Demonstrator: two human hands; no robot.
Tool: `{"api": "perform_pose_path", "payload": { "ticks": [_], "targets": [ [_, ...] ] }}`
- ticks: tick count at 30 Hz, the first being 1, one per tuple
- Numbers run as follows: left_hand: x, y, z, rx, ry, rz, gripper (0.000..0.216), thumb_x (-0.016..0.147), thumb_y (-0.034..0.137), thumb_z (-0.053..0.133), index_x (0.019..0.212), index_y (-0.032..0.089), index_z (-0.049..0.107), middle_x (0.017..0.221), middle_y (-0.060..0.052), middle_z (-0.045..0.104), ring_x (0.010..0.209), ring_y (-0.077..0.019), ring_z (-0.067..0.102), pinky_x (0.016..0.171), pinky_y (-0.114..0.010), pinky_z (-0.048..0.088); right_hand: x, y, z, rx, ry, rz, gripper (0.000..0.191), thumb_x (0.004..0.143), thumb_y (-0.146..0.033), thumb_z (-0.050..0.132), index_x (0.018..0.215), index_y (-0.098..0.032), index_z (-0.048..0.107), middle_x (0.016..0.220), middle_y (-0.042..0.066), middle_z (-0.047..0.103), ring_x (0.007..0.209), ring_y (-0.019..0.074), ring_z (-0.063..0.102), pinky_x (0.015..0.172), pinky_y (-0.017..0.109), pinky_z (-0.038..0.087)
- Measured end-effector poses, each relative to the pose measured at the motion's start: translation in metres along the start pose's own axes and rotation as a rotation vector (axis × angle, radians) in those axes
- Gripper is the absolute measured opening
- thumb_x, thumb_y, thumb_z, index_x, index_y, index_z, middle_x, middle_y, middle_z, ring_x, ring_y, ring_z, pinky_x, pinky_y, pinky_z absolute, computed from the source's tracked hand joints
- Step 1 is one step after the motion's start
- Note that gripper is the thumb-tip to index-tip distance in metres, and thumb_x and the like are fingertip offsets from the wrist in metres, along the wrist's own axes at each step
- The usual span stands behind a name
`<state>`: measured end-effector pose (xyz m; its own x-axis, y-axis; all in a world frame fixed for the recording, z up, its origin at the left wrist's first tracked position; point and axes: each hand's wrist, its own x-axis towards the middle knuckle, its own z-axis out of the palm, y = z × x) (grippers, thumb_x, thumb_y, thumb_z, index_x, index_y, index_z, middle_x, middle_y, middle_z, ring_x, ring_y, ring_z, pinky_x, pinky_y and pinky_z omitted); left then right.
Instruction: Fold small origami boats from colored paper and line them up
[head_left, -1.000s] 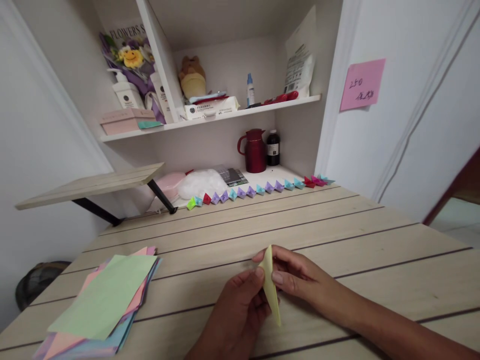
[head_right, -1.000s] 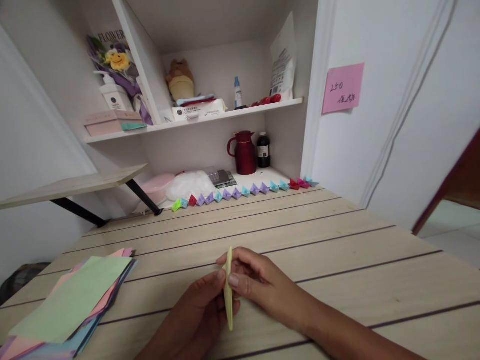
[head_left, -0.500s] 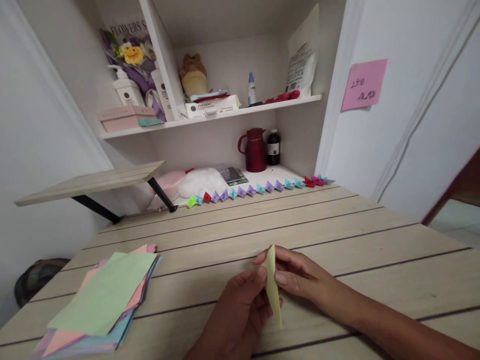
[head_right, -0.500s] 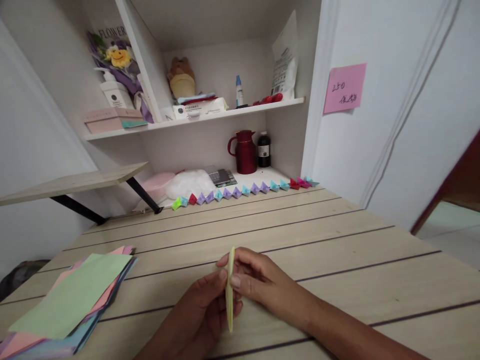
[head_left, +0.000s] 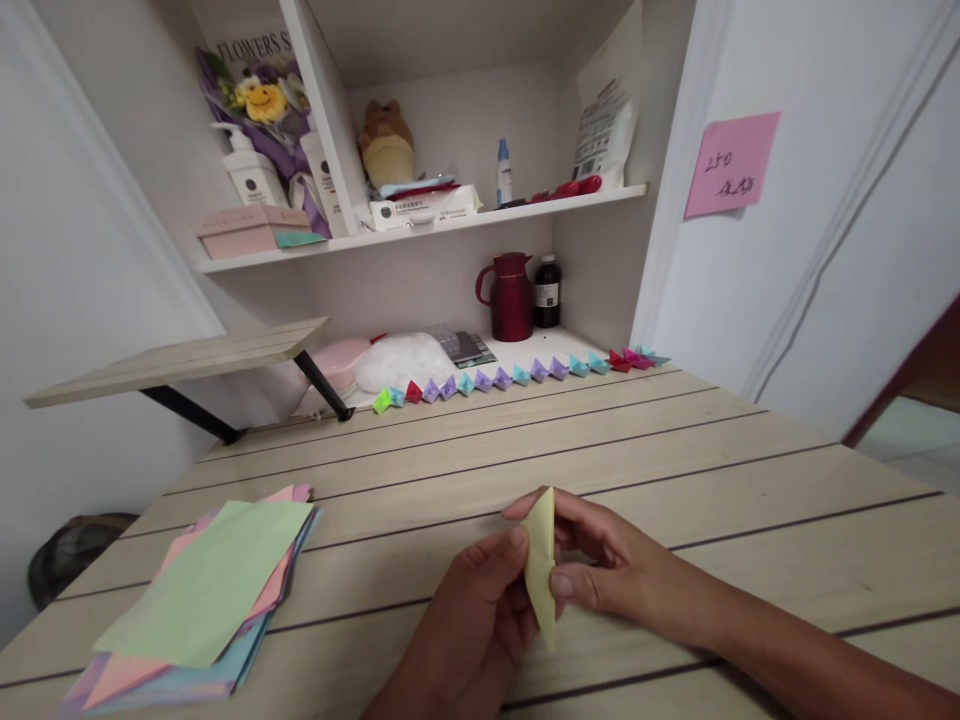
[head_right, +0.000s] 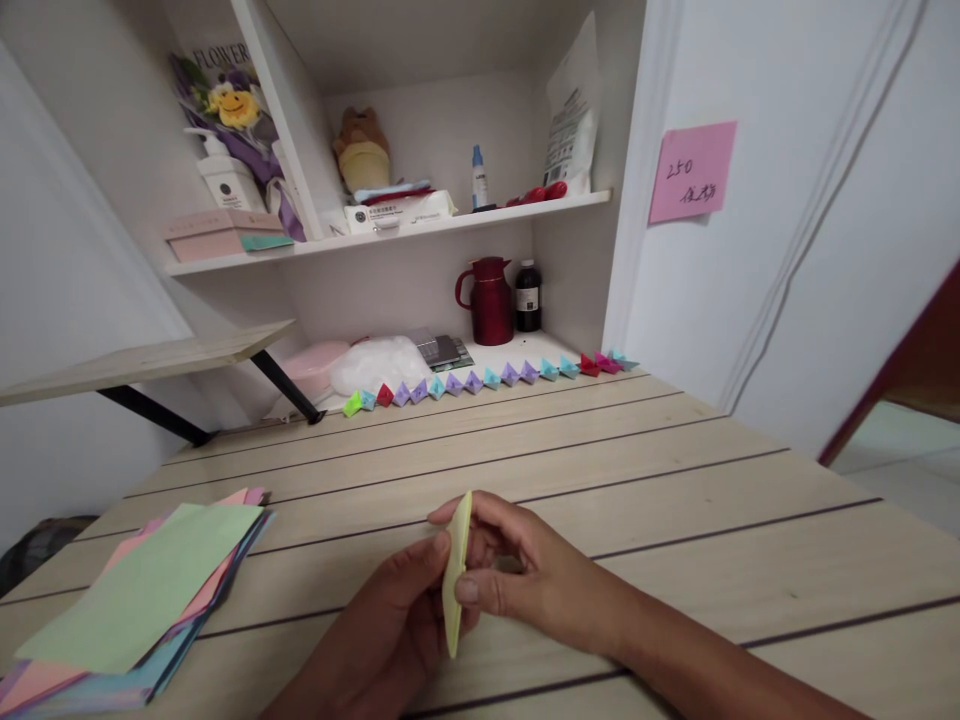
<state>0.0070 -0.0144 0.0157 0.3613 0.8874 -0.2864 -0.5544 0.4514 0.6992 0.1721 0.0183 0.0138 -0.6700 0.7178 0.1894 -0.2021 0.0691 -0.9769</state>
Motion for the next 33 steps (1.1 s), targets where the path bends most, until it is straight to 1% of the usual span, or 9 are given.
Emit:
{"api": "perform_pose_path", "payload": {
  "ticks": [3, 7, 11, 14, 16, 21, 24, 27, 33],
  "targets": [
    [-0.0008, 0.0006, 0.0005, -0.004, 0.007, -0.007, 0.03, 0.072, 0.038, 0.078, 0.082, 0.01, 0.074, 0.072, -0.004, 0.063, 0.062, -0.0089, 0.054, 0.064, -0.022, 0.042, 0.0004, 0.0021, 0.0003, 0.038, -0.023, 0.008, 0.046, 0.081, -0.031, 0.071, 0.121, -0.022, 0.051, 0.094, 0.004, 0.063, 0.083, 0.0171, 0.062, 0.074, 0.034, 0.053],
    [-0.0025, 0.0021, 0.0024, -0.002, 0.035, -0.018, 0.029, 0.071, 0.038, 0.078, 0.082, 0.011, 0.074, 0.076, -0.004, 0.063, 0.065, -0.0089, 0.054, 0.066, -0.022, 0.043, 0.001, 0.0023, 0.0015, 0.055, -0.016, 0.012, 0.045, 0.08, -0.028, 0.072, 0.12, -0.021, 0.052, 0.091, 0.002, 0.064, 0.079, 0.0151, 0.062, 0.074, 0.033, 0.054],
    [-0.0022, 0.0019, 0.0032, 0.005, 0.019, 0.0, 0.026, 0.071, 0.034, 0.079, 0.082, 0.011, 0.073, 0.075, -0.004, 0.061, 0.064, -0.0086, 0.051, 0.065, -0.021, 0.042, 0.0007, 0.0018, 0.0025, 0.055, -0.007, 0.027, 0.046, 0.08, -0.027, 0.072, 0.12, -0.02, 0.051, 0.088, 0.002, 0.065, 0.077, 0.0141, 0.062, 0.073, 0.031, 0.053],
    [-0.0004, 0.0006, 0.0015, -0.003, -0.004, 0.015, 0.027, 0.072, 0.036, 0.077, 0.079, 0.01, 0.073, 0.076, -0.004, 0.061, 0.064, -0.0085, 0.05, 0.064, -0.021, 0.04, 0.0002, 0.0014, 0.0025, 0.033, -0.005, 0.023, 0.045, 0.081, -0.028, 0.071, 0.12, -0.02, 0.052, 0.086, 0.001, 0.064, 0.076, 0.0139, 0.062, 0.072, 0.031, 0.053],
    [0.0009, -0.0002, 0.0, 0.013, 0.001, 0.016, 0.029, 0.071, 0.038, 0.078, 0.079, 0.011, 0.072, 0.075, -0.004, 0.061, 0.064, -0.0091, 0.051, 0.065, -0.022, 0.04, -0.0001, 0.001, 0.0026, 0.003, -0.003, 0.02, 0.044, 0.081, -0.03, 0.071, 0.12, -0.021, 0.052, 0.086, 0.001, 0.064, 0.076, 0.0142, 0.063, 0.073, 0.031, 0.053],
    [0.0036, -0.0021, -0.0023, 0.06, 0.004, 0.036, 0.033, 0.07, 0.043, 0.078, 0.08, 0.011, 0.073, 0.071, -0.003, 0.06, 0.061, -0.0089, 0.048, 0.062, -0.023, 0.036, -0.0011, 0.0009, 0.0017, -0.07, 0.0, 0.018, 0.042, 0.085, -0.034, 0.066, 0.123, -0.023, 0.051, 0.092, 0.003, 0.064, 0.083, 0.0172, 0.063, 0.078, 0.035, 0.053],
    [0.0049, -0.003, -0.0032, 0.073, -0.012, 0.061, 0.035, 0.071, 0.046, 0.076, 0.078, 0.012, 0.073, 0.071, -0.004, 0.06, 0.063, -0.01, 0.048, 0.062, -0.023, 0.034, -0.0022, 0.0012, 0.0007, -0.156, 0.028, 0.013, 0.044, 0.084, -0.033, 0.066, 0.124, -0.025, 0.051, 0.101, 0.004, 0.063, 0.092, 0.0203, 0.062, 0.081, 0.036, 0.051],
    [0.0055, -0.003, -0.0038, 0.111, -0.032, 0.102, 0.038, 0.072, 0.05, 0.074, 0.076, 0.012, 0.072, 0.073, -0.005, 0.061, 0.065, -0.0113, 0.049, 0.063, -0.024, 0.034, -0.0038, 0.0008, 0.0001, -0.215, 0.047, 0.031, 0.05, 0.083, -0.029, 0.068, 0.129, -0.028, 0.048, 0.105, 0.004, 0.062, 0.097, 0.0209, 0.059, 0.083, 0.036, 0.05],
    [0.0036, -0.0019, -0.003, 0.184, -0.026, 0.161, 0.039, 0.079, 0.051, 0.066, 0.07, 0.013, 0.068, 0.073, -0.005, 0.062, 0.064, -0.0115, 0.048, 0.064, -0.025, 0.034, -0.0051, 0.0014, 0.0005, -0.184, 0.022, 0.078, 0.064, 0.081, -0.029, 0.069, 0.138, -0.03, 0.038, 0.106, 0.004, 0.062, 0.097, 0.0208, 0.058, 0.083, 0.037, 0.048]
  ]
}}
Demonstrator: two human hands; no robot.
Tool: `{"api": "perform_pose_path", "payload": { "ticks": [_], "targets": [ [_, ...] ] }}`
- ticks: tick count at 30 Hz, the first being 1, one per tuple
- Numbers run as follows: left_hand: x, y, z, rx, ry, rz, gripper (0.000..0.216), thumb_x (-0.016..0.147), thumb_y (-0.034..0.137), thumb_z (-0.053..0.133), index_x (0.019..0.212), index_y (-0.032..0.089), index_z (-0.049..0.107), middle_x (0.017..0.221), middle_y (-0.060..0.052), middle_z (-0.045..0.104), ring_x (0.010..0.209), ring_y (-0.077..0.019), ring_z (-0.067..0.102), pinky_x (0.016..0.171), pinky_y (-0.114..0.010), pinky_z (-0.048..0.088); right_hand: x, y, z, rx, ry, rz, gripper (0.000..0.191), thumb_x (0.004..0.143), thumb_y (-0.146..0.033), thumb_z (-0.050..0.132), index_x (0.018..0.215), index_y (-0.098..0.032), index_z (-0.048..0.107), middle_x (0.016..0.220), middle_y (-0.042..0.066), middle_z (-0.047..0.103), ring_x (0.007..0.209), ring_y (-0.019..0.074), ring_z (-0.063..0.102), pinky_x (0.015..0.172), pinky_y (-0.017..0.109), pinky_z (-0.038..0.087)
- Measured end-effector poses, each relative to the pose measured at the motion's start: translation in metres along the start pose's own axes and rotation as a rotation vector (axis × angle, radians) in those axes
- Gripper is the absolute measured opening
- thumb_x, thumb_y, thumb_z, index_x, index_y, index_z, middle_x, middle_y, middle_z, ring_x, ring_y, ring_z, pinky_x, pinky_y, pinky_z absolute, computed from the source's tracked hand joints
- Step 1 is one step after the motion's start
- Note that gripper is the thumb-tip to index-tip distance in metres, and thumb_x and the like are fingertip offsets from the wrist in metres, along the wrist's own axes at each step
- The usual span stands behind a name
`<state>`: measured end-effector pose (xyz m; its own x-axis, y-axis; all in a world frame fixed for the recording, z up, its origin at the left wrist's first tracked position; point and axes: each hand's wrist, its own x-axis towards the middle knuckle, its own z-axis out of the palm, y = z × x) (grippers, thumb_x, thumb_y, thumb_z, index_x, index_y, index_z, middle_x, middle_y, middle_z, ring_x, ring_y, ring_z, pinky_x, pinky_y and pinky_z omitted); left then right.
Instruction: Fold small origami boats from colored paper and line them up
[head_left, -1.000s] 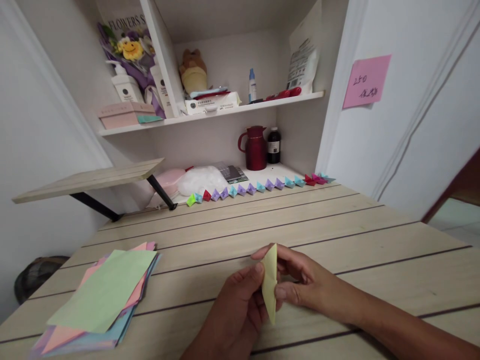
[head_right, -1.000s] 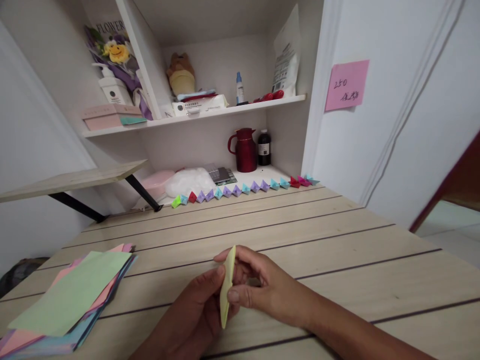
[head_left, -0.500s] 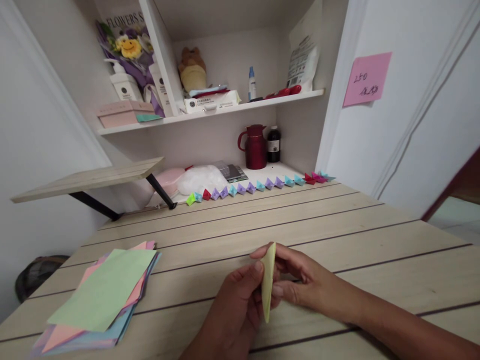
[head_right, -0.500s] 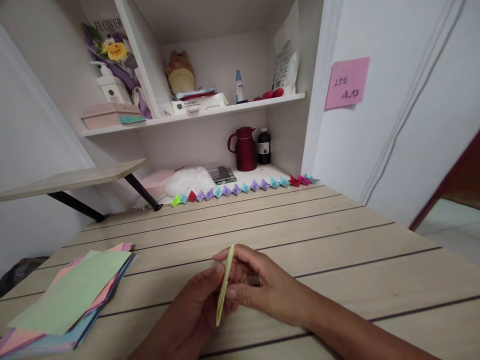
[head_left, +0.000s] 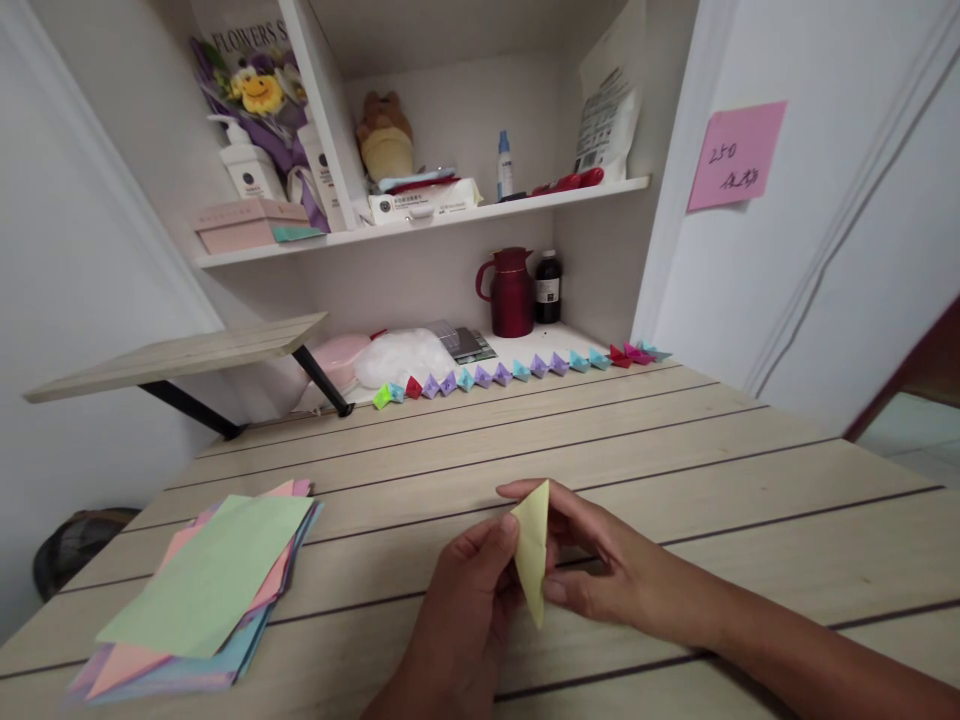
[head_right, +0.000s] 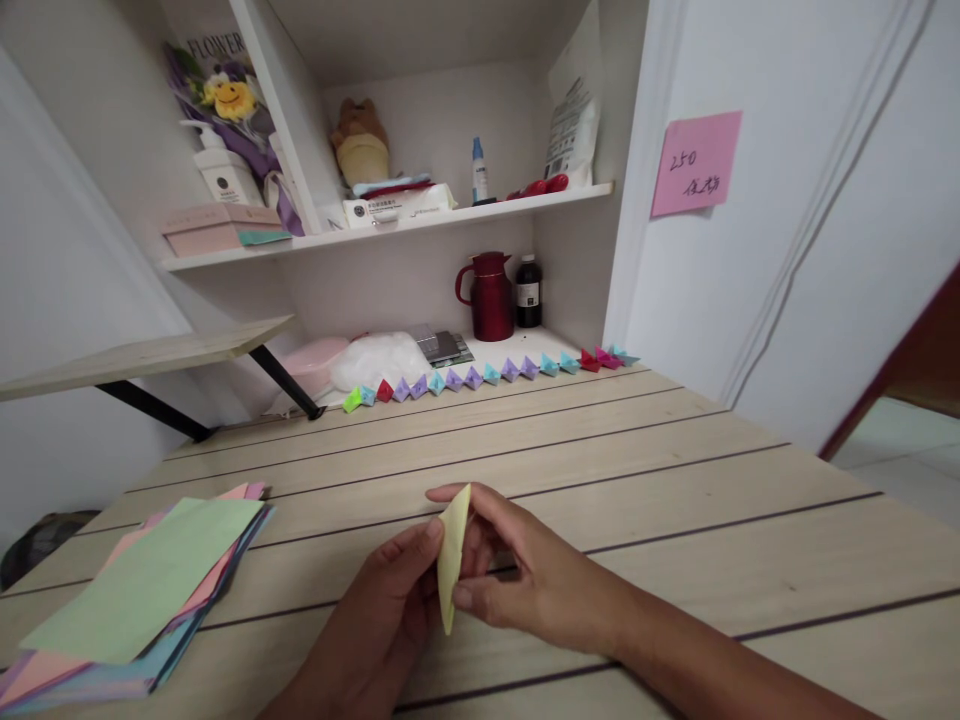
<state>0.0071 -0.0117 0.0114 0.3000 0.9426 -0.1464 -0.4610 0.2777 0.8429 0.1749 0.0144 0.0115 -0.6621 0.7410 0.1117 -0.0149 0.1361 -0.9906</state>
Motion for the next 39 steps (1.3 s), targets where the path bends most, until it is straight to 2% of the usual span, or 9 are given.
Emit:
{"api": "perform_pose_path", "payload": {
  "ticks": [5, 10, 21, 28, 34, 39],
  "targets": [
    [0.0001, -0.0016, -0.0015, 0.012, 0.033, 0.0, 0.037, 0.082, 0.049, 0.064, 0.079, 0.012, 0.071, 0.072, -0.005, 0.062, 0.064, -0.0115, 0.049, 0.065, -0.024, 0.034, 0.0015, 0.0013, 0.0029, 0.0, 0.008, 0.026, 0.067, 0.08, -0.021, 0.066, 0.139, -0.031, 0.035, 0.101, 0.002, 0.061, 0.094, 0.0203, 0.058, 0.08, 0.036, 0.048],
    [0.0019, -0.0047, -0.0055, -0.036, 0.072, -0.025, 0.036, 0.077, 0.047, 0.07, 0.076, 0.011, 0.07, 0.071, -0.005, 0.062, 0.066, -0.012, 0.05, 0.065, -0.024, 0.035, 0.0029, 0.0013, 0.0042, -0.049, 0.043, 0.043, 0.066, 0.08, -0.013, 0.063, 0.137, -0.031, 0.037, 0.093, 0.0, 0.059, 0.087, 0.0179, 0.056, 0.077, 0.033, 0.047],
    [0.0026, -0.0045, -0.0061, -0.071, 0.029, -0.049, 0.034, 0.08, 0.045, 0.067, 0.081, 0.011, 0.071, 0.073, -0.007, 0.063, 0.07, -0.0147, 0.055, 0.065, -0.025, 0.036, 0.0017, 0.0027, 0.0037, 0.001, -0.01, 0.032, 0.067, 0.08, -0.012, 0.065, 0.137, -0.032, 0.037, 0.088, -0.002, 0.054, 0.083, 0.015, 0.053, 0.075, 0.03, 0.046],
    [0.0023, -0.0047, -0.0056, -0.058, 0.021, -0.036, 0.036, 0.08, 0.047, 0.067, 0.082, 0.011, 0.071, 0.076, -0.008, 0.064, 0.072, -0.0163, 0.057, 0.068, -0.027, 0.038, 0.003, 0.0038, 0.0033, -0.028, -0.004, 0.038, 0.068, 0.08, -0.01, 0.063, 0.138, -0.032, 0.035, 0.093, -0.001, 0.056, 0.088, 0.0166, 0.055, 0.077, 0.033, 0.047],
    [0.0015, -0.0047, -0.0051, -0.031, 0.053, -0.033, 0.038, 0.077, 0.048, 0.07, 0.081, 0.011, 0.072, 0.075, -0.008, 0.065, 0.074, -0.0171, 0.058, 0.07, -0.027, 0.038, 0.0023, 0.0015, 0.0032, -0.048, -0.004, 0.015, 0.061, 0.082, -0.013, 0.062, 0.135, -0.031, 0.04, 0.101, 0.002, 0.058, 0.094, 0.0188, 0.058, 0.081, 0.036, 0.049],
    [0.0005, -0.0027, -0.0039, -0.017, 0.065, -0.036, 0.036, 0.077, 0.045, 0.07, 0.092, 0.012, 0.073, 0.078, -0.007, 0.066, 0.074, -0.0156, 0.057, 0.071, -0.026, 0.039, 0.003, -0.0003, 0.003, -0.064, 0.015, -0.033, 0.051, 0.083, -0.019, 0.064, 0.13, -0.028, 0.048, 0.108, 0.004, 0.058, 0.098, 0.0207, 0.058, 0.083, 0.037, 0.05]
  ]
}}
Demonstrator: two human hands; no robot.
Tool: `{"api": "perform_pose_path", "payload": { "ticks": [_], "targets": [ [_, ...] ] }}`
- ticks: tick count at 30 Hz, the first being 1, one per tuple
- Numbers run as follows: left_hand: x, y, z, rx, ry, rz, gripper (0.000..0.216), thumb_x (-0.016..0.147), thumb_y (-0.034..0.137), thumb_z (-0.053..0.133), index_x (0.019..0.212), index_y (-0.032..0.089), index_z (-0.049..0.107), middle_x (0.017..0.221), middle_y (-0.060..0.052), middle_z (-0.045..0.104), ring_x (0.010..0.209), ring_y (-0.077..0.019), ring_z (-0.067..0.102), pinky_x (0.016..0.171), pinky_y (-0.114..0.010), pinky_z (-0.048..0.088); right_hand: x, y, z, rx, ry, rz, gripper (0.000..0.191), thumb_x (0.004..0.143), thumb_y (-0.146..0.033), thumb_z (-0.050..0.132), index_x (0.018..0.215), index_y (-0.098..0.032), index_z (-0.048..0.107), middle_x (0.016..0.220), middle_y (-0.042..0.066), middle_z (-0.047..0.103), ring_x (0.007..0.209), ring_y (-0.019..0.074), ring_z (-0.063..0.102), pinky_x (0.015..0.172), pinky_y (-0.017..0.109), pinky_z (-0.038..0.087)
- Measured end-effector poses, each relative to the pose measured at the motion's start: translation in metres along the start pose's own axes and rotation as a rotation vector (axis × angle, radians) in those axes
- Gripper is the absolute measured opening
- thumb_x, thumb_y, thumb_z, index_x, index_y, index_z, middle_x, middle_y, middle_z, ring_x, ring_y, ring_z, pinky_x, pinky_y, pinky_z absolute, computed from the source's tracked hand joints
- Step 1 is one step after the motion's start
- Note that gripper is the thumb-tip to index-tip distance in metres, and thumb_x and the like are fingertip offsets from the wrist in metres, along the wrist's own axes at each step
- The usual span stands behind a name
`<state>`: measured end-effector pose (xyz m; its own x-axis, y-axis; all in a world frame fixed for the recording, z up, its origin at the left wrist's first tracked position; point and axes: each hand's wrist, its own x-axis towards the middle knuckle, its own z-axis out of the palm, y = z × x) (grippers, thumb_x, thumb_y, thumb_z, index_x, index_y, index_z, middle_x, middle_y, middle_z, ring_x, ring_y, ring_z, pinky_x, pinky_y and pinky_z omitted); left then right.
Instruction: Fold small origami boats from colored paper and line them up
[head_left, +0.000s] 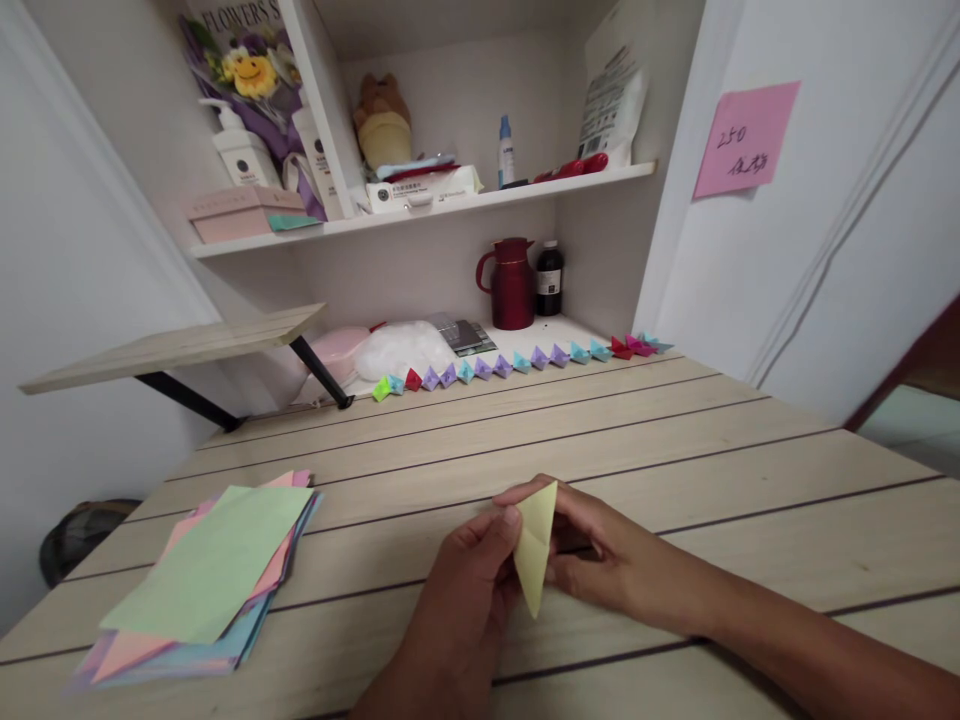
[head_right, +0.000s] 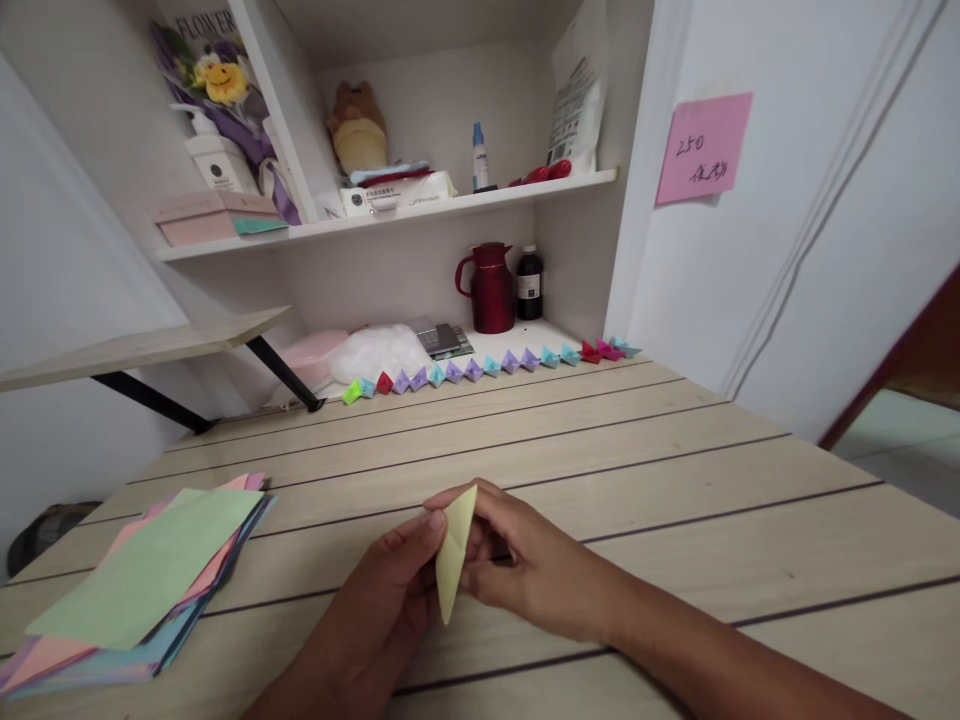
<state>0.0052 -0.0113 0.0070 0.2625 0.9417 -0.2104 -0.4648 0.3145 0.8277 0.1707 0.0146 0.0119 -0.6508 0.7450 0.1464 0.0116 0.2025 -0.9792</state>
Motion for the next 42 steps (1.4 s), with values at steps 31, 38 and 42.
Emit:
{"api": "perform_pose_path", "payload": {
  "ticks": [31, 38, 42],
  "targets": [
    [-0.009, 0.006, 0.007, -0.081, 0.017, -0.136, 0.035, 0.078, 0.04, 0.071, 0.097, 0.011, 0.072, 0.091, -0.009, 0.067, 0.071, -0.0118, 0.057, 0.069, -0.023, 0.046, -0.008, -0.011, -0.003, -0.057, 0.03, -0.062, 0.061, 0.081, -0.015, 0.061, 0.135, -0.037, 0.044, 0.135, 0.005, 0.039, 0.107, 0.0224, 0.053, 0.082, 0.036, 0.053],
    [-0.008, 0.006, 0.01, -0.095, 0.012, -0.125, 0.025, 0.077, 0.036, 0.073, 0.084, 0.011, 0.074, 0.078, -0.007, 0.069, 0.066, -0.0117, 0.059, 0.064, -0.022, 0.044, -0.006, -0.008, 0.003, -0.077, 0.021, -0.038, 0.075, 0.075, -0.005, 0.059, 0.139, -0.038, 0.037, 0.134, 0.004, 0.039, 0.114, 0.0219, 0.049, 0.092, 0.039, 0.049],
    [-0.007, 0.005, 0.009, -0.106, 0.0, -0.123, 0.027, 0.077, 0.036, 0.072, 0.088, 0.012, 0.074, 0.083, -0.008, 0.07, 0.072, -0.0141, 0.061, 0.068, -0.023, 0.045, -0.008, -0.01, 0.002, -0.053, -0.001, -0.023, 0.074, 0.077, -0.006, 0.059, 0.14, -0.036, 0.036, 0.135, 0.005, 0.039, 0.114, 0.0225, 0.05, 0.092, 0.039, 0.049]
  ]
}}
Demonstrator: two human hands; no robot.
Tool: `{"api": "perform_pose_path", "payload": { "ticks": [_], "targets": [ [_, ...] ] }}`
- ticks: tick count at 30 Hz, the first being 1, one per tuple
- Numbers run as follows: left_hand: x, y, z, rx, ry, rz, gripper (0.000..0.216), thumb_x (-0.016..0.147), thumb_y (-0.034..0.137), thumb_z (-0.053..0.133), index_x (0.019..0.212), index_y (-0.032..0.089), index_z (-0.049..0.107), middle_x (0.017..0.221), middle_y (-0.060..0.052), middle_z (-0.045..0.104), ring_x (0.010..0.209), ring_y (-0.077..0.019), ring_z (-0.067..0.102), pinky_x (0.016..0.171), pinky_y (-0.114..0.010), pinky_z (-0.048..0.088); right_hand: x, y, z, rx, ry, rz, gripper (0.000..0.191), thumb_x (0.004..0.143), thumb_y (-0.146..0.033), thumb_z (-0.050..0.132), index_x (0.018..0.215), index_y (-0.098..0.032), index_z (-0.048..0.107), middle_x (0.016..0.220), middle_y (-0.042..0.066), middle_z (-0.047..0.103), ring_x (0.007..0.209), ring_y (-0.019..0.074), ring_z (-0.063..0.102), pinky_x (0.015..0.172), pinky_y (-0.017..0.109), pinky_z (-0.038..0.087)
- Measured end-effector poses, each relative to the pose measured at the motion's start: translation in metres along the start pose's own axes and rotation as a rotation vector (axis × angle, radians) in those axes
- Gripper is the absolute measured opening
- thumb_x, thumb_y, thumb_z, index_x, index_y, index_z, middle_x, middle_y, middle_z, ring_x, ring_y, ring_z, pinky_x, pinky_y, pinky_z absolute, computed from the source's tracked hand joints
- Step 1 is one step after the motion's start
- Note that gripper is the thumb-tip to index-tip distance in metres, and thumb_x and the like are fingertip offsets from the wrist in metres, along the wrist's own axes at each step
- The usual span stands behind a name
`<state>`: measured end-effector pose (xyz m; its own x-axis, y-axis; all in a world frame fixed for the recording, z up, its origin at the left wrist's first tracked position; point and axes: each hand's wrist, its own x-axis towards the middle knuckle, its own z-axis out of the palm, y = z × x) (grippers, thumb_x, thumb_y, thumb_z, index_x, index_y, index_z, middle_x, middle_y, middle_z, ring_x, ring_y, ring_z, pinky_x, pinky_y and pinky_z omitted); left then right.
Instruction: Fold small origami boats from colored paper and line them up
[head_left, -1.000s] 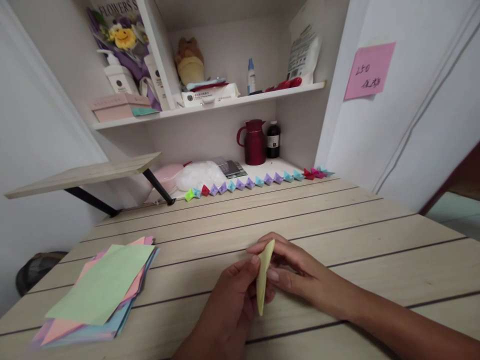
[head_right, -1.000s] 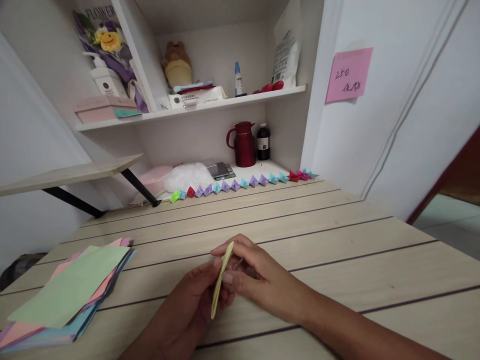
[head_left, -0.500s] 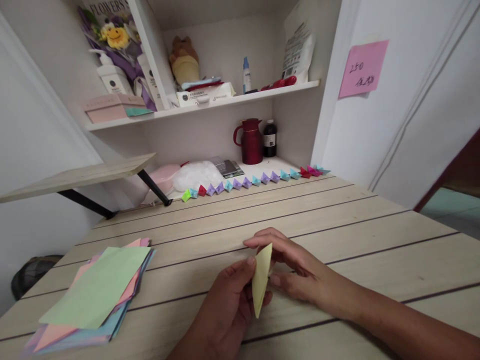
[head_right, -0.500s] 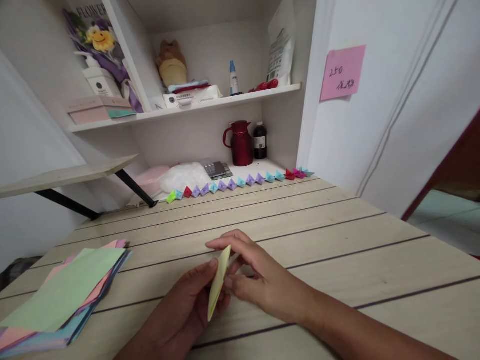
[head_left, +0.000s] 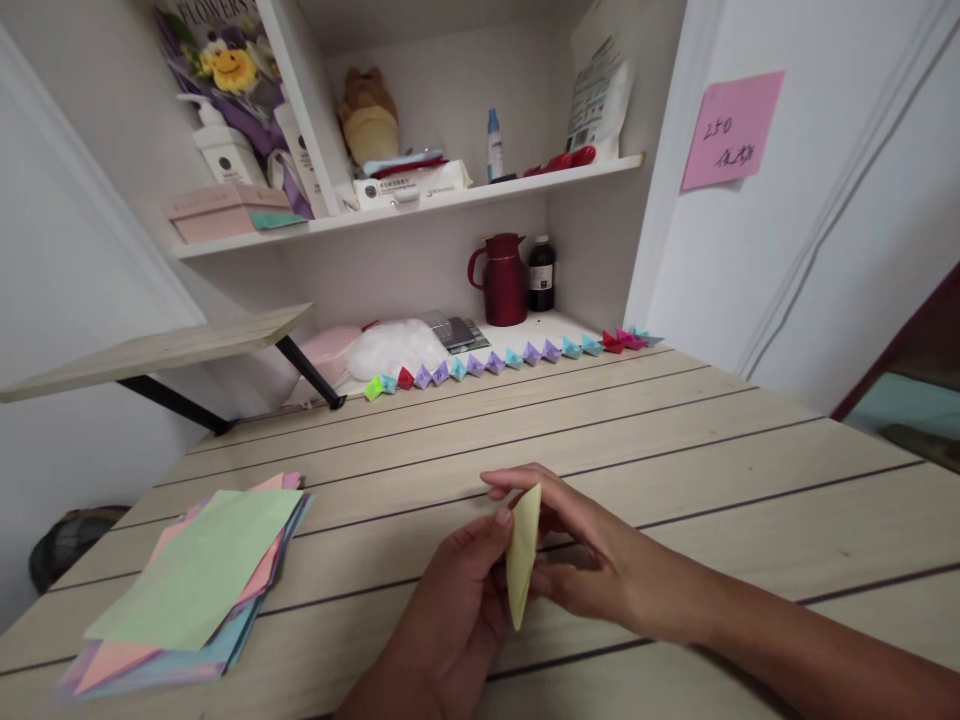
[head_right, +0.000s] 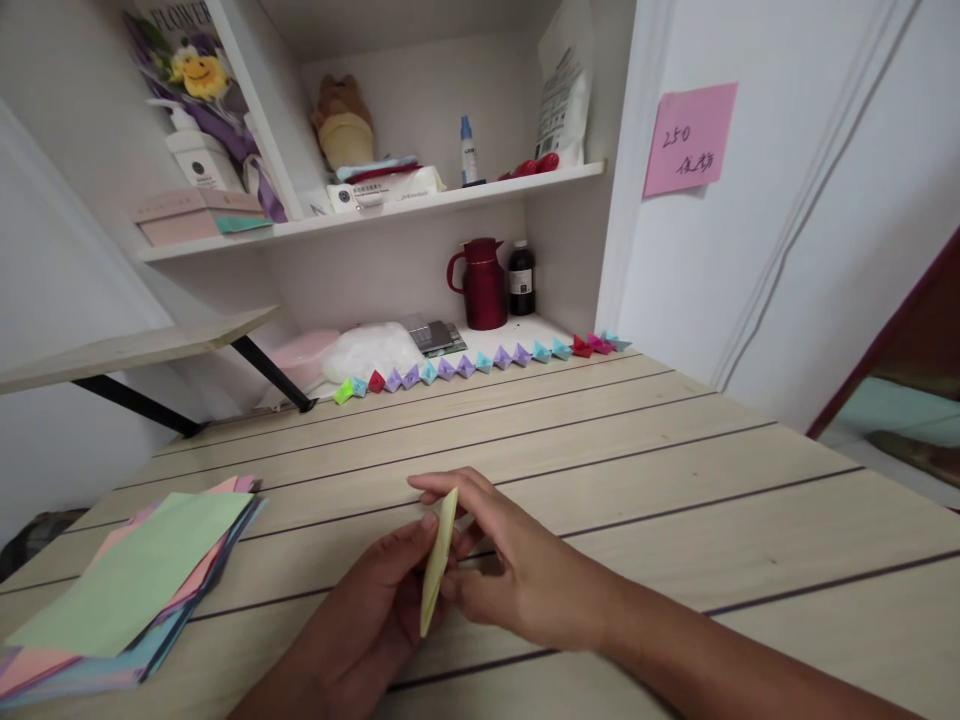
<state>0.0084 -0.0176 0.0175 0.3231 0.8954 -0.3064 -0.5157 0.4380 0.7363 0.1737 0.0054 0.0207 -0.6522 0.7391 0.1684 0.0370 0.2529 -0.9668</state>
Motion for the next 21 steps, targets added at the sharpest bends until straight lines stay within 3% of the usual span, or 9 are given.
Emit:
{"api": "perform_pose_path", "payload": {
  "ticks": [12, 21],
  "targets": [
    [-0.0005, -0.001, -0.0009, 0.011, 0.015, -0.003, 0.035, 0.077, 0.042, 0.071, 0.096, 0.013, 0.073, 0.09, -0.012, 0.072, 0.082, -0.0201, 0.064, 0.072, -0.027, 0.047, -0.0003, -0.0002, 0.0011, 0.019, -0.012, 0.025, 0.078, 0.074, -0.002, 0.057, 0.14, -0.037, 0.034, 0.135, 0.004, 0.041, 0.114, 0.0214, 0.052, 0.093, 0.039, 0.05],
    [-0.0001, -0.0013, -0.0005, 0.02, 0.006, 0.003, 0.025, 0.081, 0.036, 0.068, 0.091, 0.014, 0.074, 0.084, -0.008, 0.072, 0.076, -0.016, 0.064, 0.071, -0.025, 0.047, -0.0002, -0.0017, 0.0027, 0.044, -0.023, 0.009, 0.079, 0.073, -0.001, 0.057, 0.14, -0.036, 0.034, 0.133, 0.005, 0.043, 0.112, 0.0204, 0.054, 0.093, 0.038, 0.05]
  ]
}}
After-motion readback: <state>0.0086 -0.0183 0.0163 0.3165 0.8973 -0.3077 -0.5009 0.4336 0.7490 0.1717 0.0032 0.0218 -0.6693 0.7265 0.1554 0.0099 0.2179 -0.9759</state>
